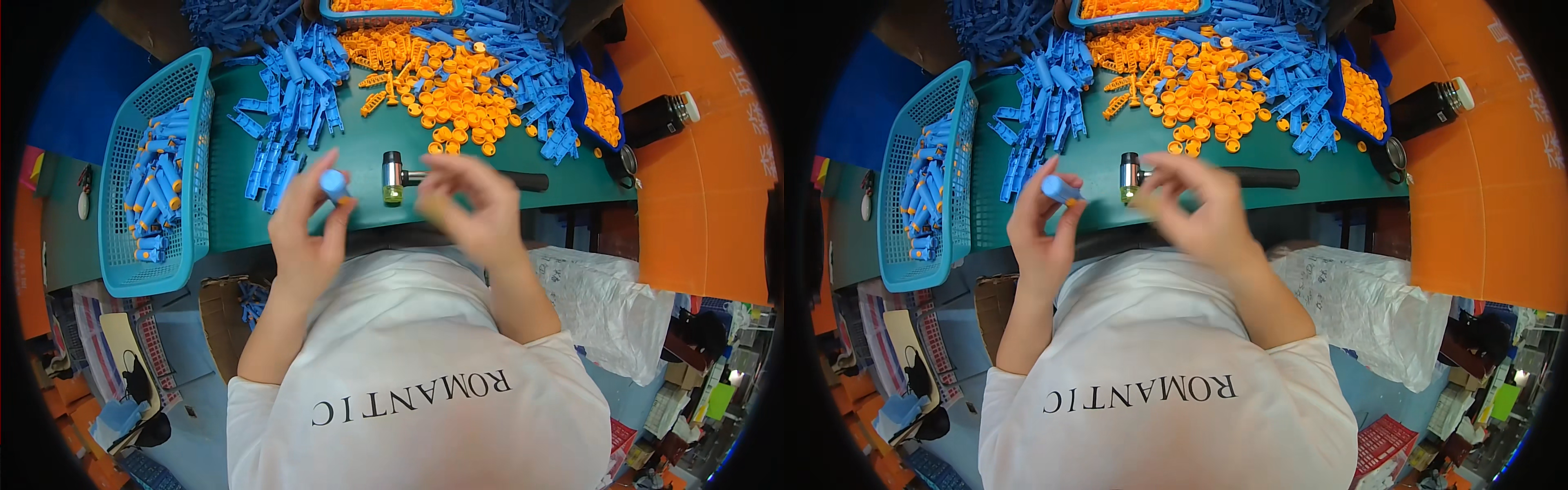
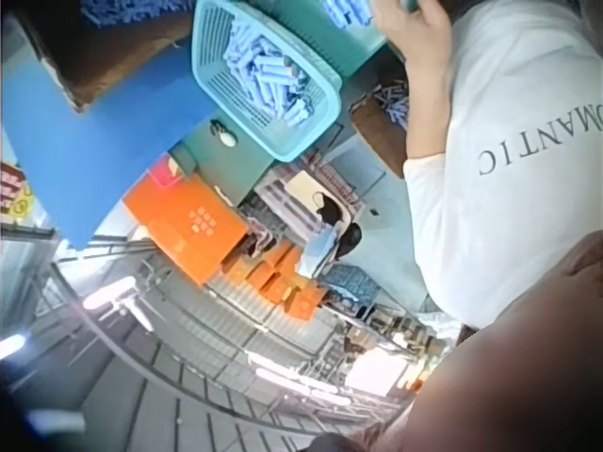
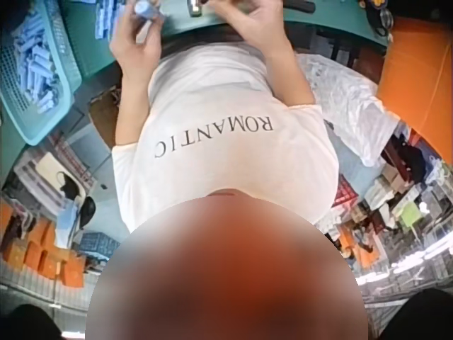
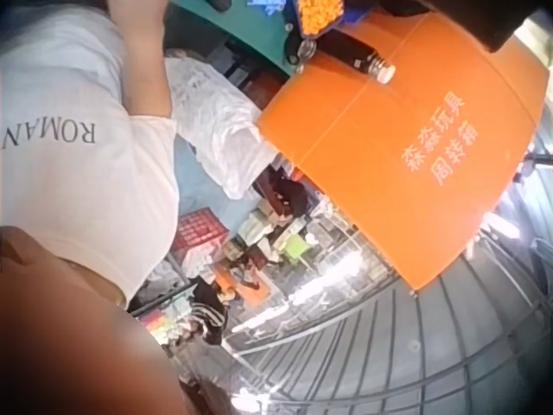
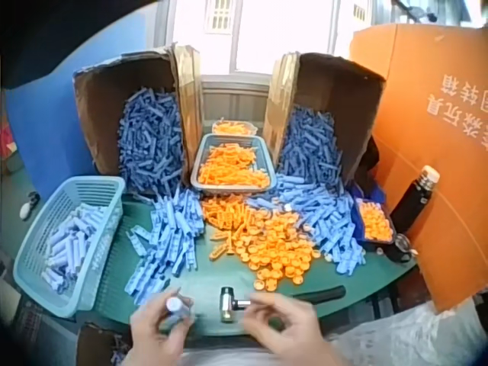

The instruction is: Assemble plastic toy components at a workbench.

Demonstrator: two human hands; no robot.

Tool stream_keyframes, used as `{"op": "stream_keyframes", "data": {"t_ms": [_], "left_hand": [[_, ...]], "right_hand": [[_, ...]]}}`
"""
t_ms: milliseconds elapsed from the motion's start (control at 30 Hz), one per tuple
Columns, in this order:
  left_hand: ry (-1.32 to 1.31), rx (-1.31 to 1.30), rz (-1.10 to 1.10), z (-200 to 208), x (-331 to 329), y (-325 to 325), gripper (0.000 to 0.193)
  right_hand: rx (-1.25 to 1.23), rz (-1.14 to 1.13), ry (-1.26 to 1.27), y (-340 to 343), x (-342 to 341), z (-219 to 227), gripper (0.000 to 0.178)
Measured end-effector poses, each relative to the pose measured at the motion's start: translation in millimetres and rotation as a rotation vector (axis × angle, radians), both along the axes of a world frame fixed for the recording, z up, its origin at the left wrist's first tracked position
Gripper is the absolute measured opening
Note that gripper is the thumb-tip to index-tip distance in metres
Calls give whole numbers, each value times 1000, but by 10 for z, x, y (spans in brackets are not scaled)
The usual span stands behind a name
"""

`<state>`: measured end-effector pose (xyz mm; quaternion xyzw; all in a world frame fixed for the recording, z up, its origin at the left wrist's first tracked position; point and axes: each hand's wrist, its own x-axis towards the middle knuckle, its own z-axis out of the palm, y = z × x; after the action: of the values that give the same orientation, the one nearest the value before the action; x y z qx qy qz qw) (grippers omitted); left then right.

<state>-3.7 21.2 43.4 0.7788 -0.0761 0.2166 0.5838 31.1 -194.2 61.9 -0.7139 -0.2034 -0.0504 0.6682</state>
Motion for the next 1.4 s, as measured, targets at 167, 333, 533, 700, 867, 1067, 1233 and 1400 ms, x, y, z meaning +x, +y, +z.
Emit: {"op": "stream_keyframes", "data": {"t_ms": [167,333,533,700,867,1067,1233,1400], "left_hand": [[124,-161,-51,-181,63,-2,33],[160,-145,-38,-227,113,-50,23],[39,72,-1,-249,141,-4,31],[85,-111,-33,-287,140,-17,30],[64,-213,-57,-287,133,-1,26],[-23,-82,-61,-349,140,25,24],[-41,-90,-63,-354,157,14,26],[-43,-96,-104,-363,161,38,27]], "right_hand": [[-670,-253,-315,-297,522,-162,15],[-887,-146,-258,-192,666,-202,11],[-661,-131,-385,22,784,-216,12],[-834,-125,-595,161,1024,-343,12],[-933,67,-617,40,941,-272,17],[-747,-30,-475,38,908,-206,24],[-929,-34,-310,83,1006,-209,24],[-752,18,-279,182,904,2,18]]}}
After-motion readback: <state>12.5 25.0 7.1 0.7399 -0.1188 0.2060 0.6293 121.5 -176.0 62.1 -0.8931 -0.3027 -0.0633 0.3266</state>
